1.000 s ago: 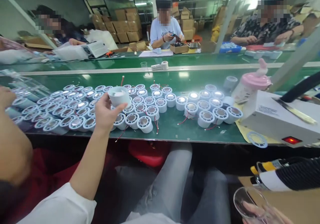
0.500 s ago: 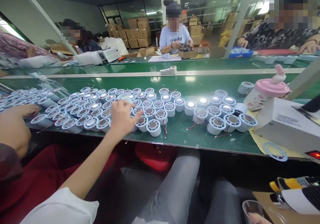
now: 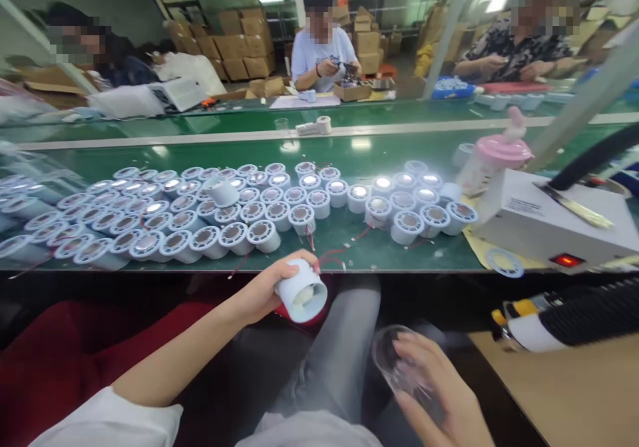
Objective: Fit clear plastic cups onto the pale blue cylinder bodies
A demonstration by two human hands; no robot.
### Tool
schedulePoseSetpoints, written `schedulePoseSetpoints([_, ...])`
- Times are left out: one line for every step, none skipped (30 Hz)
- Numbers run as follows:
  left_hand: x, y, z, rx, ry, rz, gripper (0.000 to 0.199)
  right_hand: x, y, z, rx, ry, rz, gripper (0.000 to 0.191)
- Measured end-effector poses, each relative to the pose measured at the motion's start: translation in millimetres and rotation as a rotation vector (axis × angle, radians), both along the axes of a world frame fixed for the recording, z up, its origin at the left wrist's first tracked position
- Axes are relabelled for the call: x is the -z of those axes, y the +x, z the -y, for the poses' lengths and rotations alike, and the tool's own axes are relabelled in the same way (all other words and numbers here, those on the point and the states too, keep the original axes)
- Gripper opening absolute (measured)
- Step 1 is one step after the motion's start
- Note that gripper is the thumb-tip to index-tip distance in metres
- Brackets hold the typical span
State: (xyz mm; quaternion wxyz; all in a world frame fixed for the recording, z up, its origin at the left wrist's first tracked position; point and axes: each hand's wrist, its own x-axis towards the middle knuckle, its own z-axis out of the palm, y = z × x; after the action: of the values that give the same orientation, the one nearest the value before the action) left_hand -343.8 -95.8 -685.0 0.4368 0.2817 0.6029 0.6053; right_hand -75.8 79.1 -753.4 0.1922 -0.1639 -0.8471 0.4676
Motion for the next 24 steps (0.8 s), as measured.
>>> schedulePoseSetpoints([7.9, 7, -6, 0.101, -0.02, 0.204, 0.034, -7.4, -9, 8, -0.02, 0.176, -0.021, 0.039])
schedulePoseSetpoints([16.0, 14, -13, 0.199, -0.065, 0.341, 0.035, -13.1, -19, 14, -0.056, 0.323, -0.024, 0.046])
schedulePoseSetpoints([23.4, 21, -20, 0.288, -0.114, 0.412, 0.035, -17.5, -28, 19, -0.059, 0.444, -0.027, 0.049])
schedulePoseSetpoints([29.4, 27, -27, 0.364, -0.152, 0.424, 0.035, -20.7, -35, 22, -0.052, 0.545, -0.016, 0.051])
schedulePoseSetpoints([33.4, 32, -33, 0.433, -0.17, 0.378, 0.035, -23.4, -40, 24, -0.035, 0.63, 0.003, 0.053])
schedulePoseSetpoints([35.2, 36, -39, 0.494, -0.173, 0.303, 0.035, -25.7, -44, 24, -0.005, 0.694, 0.029, 0.053])
schedulePoseSetpoints([35.1, 39, -43, 0.532, -0.16, 0.215, 0.035, -27.9, -46, 24, 0.027, 0.735, 0.062, 0.053])
schedulePoseSetpoints([33.4, 42, -46, 0.552, -0.134, 0.106, 0.033, -30.0, -46, 23, 0.052, 0.752, 0.098, 0.051])
schedulePoseSetpoints([30.5, 44, -48, 0.558, -0.105, -0.021, 0.031, -31.9, -45, 22, 0.071, 0.741, 0.133, 0.047])
schedulePoseSetpoints([27.1, 45, -49, 0.552, -0.078, -0.161, 0.027, -33.7, -44, 20, 0.076, 0.707, 0.163, 0.042])
schedulePoseSetpoints([23.8, 47, -50, 0.535, -0.058, -0.308, 0.022, -35.1, -42, 18, 0.07, 0.661, 0.185, 0.036])
schedulePoseSetpoints([20.9, 50, -49, 0.514, -0.043, -0.459, 0.019, -36.2, -40, 16, 0.054, 0.616, 0.202, 0.032])
schedulePoseSetpoints([18.9, 52, -49, 0.496, -0.027, -0.606, 0.018, -36.9, -38, 15, 0.035, 0.579, 0.215, 0.03])
schedulePoseSetpoints([17.8, 54, -48, 0.479, -0.013, -0.716, 0.017, -37.1, -37, 14, 0.017, 0.557, 0.225, 0.029])
schedulePoseSetpoints([17.6, 57, -47, 0.467, -0.006, -0.768, 0.017, -37.0, -36, 13, 0.007, 0.556, 0.233, 0.03])
schedulePoseSetpoints([18.2, 59, -47, 0.464, 0.0, -0.784, 0.016, -36.6, -36, 12, 0.008, 0.58, 0.237, 0.029])
schedulePoseSetpoints([19.4, 60, -47, 0.459, 0.006, -0.777, 0.015, -36.1, -36, 11, 0.024, 0.623, 0.237, 0.027])
schedulePoseSetpoints([20.9, 61, -47, 0.451, 0.012, -0.754, 0.015, -35.4, -36, 11, 0.052, 0.674, 0.234, 0.026])
schedulePoseSetpoints([22.5, 60, -47, 0.443, 0.019, -0.721, 0.014, -34.9, -37, 10, 0.081, 0.721, 0.232, 0.025])
schedulePoseSetpoints([24.2, 60, -48, 0.433, 0.027, -0.685, 0.015, -34.5, -37, 9, 0.1, 0.752, 0.231, 0.024])
schedulePoseSetpoints([25.8, 59, -49, 0.422, 0.037, -0.651, 0.015, -34.4, -37, 9, 0.104, 0.756, 0.23, 0.023])
schedulePoseSetpoints([27.3, 57, -49, 0.404, 0.048, -0.623, 0.016, -34.6, -37, 9, 0.091, 0.728, 0.229, 0.022])
schedulePoseSetpoints([28.8, 56, -50, 0.383, 0.056, -0.599, 0.016, -35.4, -37, 9, 0.063, 0.671, 0.23, 0.02])
schedulePoseSetpoints([30.2, 56, -50, 0.358, 0.061, -0.581, 0.017, -36.5, -36, 9, 0.028, 0.595, 0.231, 0.018])
